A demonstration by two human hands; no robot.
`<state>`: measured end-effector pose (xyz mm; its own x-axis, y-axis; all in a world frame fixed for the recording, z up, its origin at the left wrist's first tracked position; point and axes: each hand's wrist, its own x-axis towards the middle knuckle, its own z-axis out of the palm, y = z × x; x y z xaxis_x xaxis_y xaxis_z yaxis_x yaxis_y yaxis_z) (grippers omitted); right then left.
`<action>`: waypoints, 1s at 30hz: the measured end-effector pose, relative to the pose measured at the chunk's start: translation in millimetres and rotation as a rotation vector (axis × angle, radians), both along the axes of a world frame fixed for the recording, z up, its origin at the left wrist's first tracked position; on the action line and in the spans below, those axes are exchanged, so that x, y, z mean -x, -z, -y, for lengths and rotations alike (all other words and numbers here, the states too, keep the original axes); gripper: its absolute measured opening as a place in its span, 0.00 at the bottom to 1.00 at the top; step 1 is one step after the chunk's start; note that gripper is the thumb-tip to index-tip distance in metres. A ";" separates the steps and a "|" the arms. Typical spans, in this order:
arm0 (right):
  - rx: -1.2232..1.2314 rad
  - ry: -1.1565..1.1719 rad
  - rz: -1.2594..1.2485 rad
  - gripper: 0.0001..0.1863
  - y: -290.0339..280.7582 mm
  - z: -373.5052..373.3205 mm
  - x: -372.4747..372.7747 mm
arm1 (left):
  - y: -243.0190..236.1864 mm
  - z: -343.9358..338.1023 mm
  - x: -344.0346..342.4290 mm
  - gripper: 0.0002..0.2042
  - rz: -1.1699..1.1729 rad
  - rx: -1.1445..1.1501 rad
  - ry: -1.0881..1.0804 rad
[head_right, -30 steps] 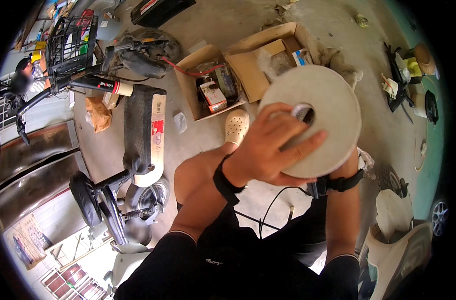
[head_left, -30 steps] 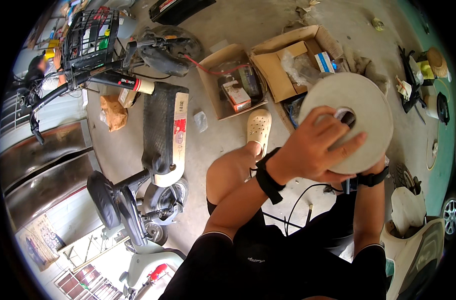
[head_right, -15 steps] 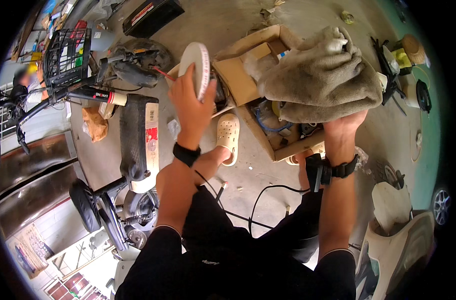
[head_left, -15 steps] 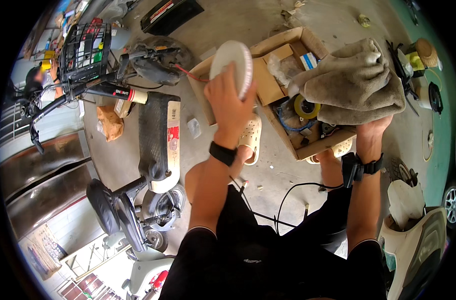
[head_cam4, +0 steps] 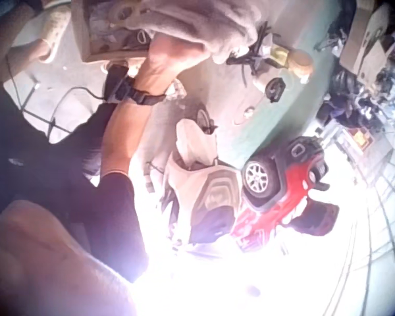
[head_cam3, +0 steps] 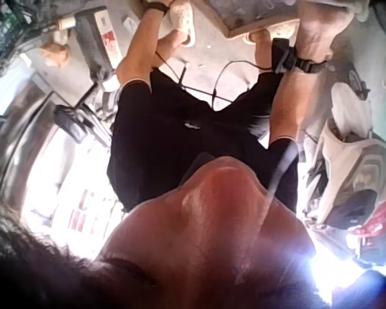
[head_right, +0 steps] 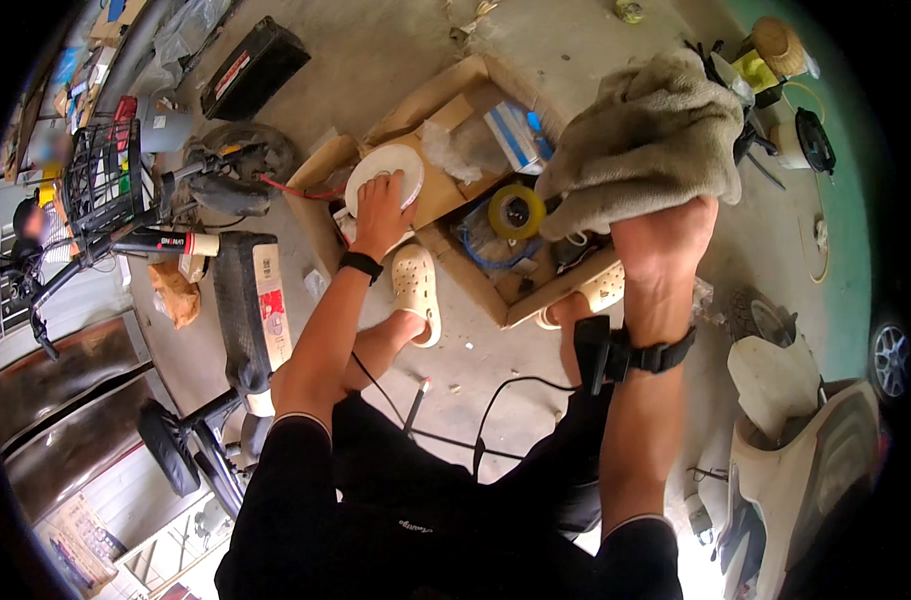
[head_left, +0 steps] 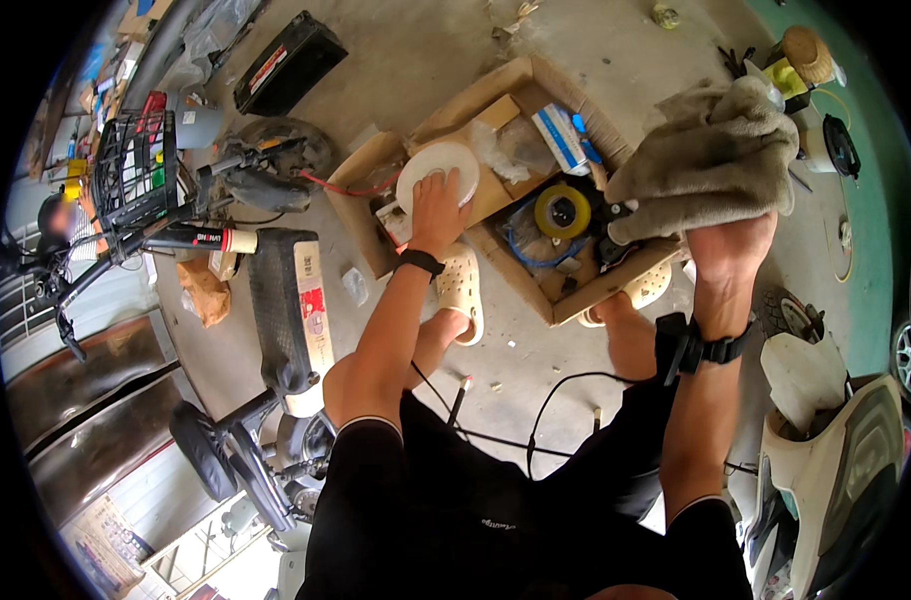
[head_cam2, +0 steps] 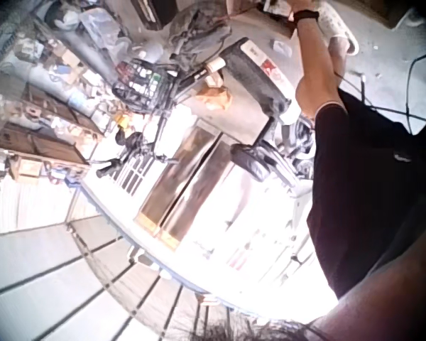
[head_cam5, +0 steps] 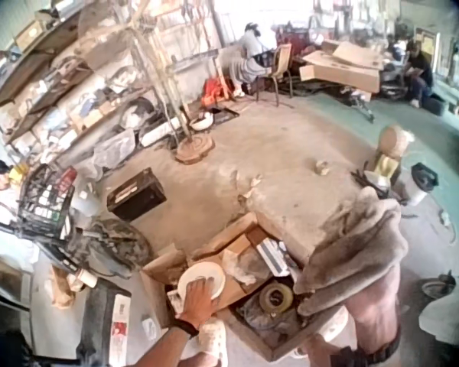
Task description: The person removes a roll of tape from a cardboard box, wipes the edge with a cloth, and then handles small electronic components inside a clear plastic container.
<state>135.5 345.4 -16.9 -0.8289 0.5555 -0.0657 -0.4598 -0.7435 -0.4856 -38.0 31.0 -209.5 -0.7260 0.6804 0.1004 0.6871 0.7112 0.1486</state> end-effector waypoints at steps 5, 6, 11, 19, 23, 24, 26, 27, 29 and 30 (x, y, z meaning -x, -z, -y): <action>0.180 -0.080 -0.209 0.28 -4.4 -19.8 -13.6 | 32.7 -50.2 9.5 0.29 -0.035 0.031 -0.016; 0.180 -0.077 -0.236 0.28 -7.1 -22.4 -14.1 | 40.4 -61.3 8.5 0.29 -0.046 0.006 0.009; 0.202 0.147 0.024 0.26 -22.4 -21.9 -17.4 | 93.9 -128.6 -28.2 0.16 0.473 -0.025 0.016; 0.285 0.056 -0.111 0.25 0.5 -25.7 -33.6 | 205.0 -137.6 -112.5 0.21 0.991 -0.382 -0.852; 0.246 0.062 -0.093 0.25 -5.8 -26.7 -36.0 | 228.9 -133.9 -124.2 0.23 1.441 -0.828 -0.980; 0.242 0.073 -0.083 0.25 -6.8 -27.0 -35.5 | 228.9 -137.6 -124.6 0.24 1.506 -0.816 -1.039; 0.229 0.102 -0.049 0.25 -8.9 -28.1 -35.0 | 231.6 -148.9 -120.8 0.28 1.549 -0.730 -1.067; 0.244 0.103 -0.028 0.25 -8.8 -22.8 -31.3 | 243.1 -131.2 -118.5 0.29 1.573 -0.753 -1.057; 0.241 0.143 0.038 0.25 -17.1 -18.1 -26.4 | 257.6 -119.7 -112.4 0.30 1.626 -0.800 -1.031; 0.228 0.182 0.101 0.25 -20.8 -16.4 -22.9 | 265.0 -119.3 -109.5 0.30 1.654 -0.818 -1.032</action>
